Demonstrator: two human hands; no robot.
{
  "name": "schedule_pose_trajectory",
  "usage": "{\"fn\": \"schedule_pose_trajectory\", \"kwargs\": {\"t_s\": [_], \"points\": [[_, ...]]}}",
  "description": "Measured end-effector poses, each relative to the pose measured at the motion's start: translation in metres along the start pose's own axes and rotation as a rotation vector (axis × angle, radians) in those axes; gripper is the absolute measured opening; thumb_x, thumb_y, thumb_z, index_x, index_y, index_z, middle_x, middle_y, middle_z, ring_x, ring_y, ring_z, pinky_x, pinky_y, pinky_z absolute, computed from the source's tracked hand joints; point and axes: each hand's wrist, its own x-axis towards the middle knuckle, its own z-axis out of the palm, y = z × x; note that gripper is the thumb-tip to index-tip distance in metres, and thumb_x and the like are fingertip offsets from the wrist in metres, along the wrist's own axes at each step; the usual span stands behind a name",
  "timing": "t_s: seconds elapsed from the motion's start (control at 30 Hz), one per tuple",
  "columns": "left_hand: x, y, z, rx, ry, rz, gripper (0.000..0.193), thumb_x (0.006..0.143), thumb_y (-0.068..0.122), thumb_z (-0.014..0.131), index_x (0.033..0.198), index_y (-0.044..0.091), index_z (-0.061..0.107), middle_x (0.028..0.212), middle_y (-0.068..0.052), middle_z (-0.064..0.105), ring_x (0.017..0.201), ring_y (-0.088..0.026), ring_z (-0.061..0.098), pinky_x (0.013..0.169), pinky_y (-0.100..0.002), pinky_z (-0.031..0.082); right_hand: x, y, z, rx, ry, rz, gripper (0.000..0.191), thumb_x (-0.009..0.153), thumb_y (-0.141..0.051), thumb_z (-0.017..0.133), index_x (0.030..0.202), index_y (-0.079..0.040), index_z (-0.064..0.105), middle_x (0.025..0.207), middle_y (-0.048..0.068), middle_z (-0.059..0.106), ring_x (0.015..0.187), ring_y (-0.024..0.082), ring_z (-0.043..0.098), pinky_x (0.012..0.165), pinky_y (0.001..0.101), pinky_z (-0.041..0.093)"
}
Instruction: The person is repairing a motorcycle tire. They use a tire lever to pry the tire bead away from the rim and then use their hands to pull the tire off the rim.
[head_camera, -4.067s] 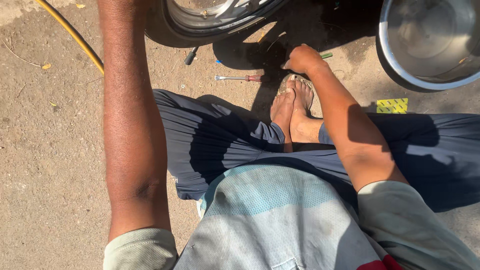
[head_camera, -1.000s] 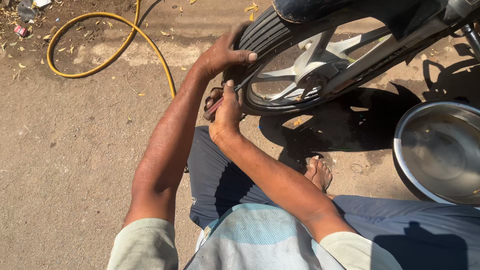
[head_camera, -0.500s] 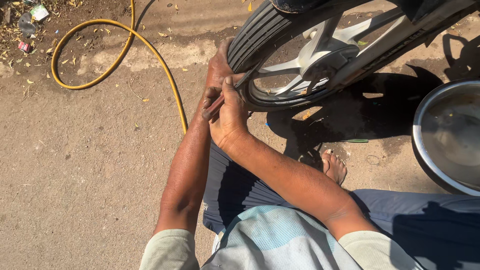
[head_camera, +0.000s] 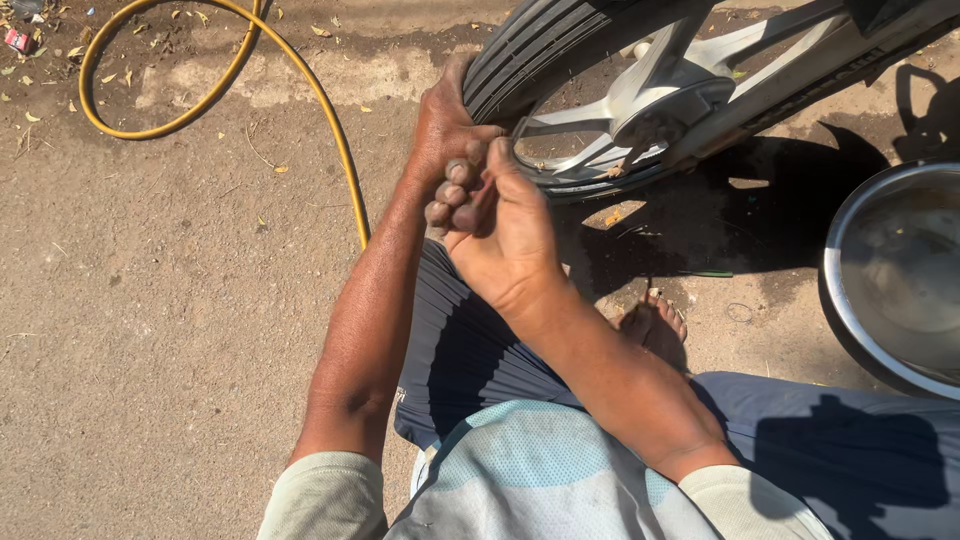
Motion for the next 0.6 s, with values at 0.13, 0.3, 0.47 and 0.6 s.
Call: {"fn": "schedule_pose_trajectory", "kwargs": {"t_s": [0.13,0.3,0.47,0.6], "points": [[-0.007,0.004,0.002,-0.012,0.010,-0.073,0.088,0.060,0.011,0.092,0.138,0.003,0.052,0.118,-0.017,0.074,0.111,-0.028,0.076,0.105,-0.038,0.060,-0.070,-0.079,-0.031,-0.204,-0.149,-0.123,0.025,0.115,-0.029,0.056,0.119,-0.004,0.059,0.084,0.004,0.058,0.076,0.016,0.055,0.075,0.0315,0.047],[-0.004,0.006,0.002,0.017,0.063,0.061,0.092,0.058,0.009,0.093,0.139,0.002,0.050,0.119,-0.020,0.073,0.113,-0.031,0.073,0.107,-0.040,0.055,-0.066,-0.132,-0.050,-1.099,-0.119,-0.287,0.023,0.106,-0.019,0.066,0.120,-0.001,0.065,0.084,0.005,0.058,0.075,0.013,0.056,0.068,0.0271,0.045],[-0.001,0.012,-0.001,0.032,0.035,-0.003,0.092,0.058,0.015,0.097,0.138,0.002,0.052,0.118,-0.019,0.074,0.112,-0.030,0.073,0.108,-0.040,0.053,-0.008,-0.164,-0.114,-2.053,0.084,-0.009,0.036,0.089,-0.020,0.071,0.118,0.001,0.067,0.086,0.008,0.067,0.080,0.018,0.061,0.072,0.0362,0.051],[-0.002,0.016,-0.004,0.020,0.009,-0.057,0.091,0.059,0.015,0.095,0.138,0.002,0.052,0.118,-0.019,0.074,0.111,-0.029,0.074,0.107,-0.039,0.056,0.038,-0.161,-0.181,-2.419,0.189,0.189,0.041,0.097,-0.036,0.067,0.104,0.004,0.072,0.089,0.021,0.069,0.084,0.030,0.066,0.081,0.0453,0.050]]}}
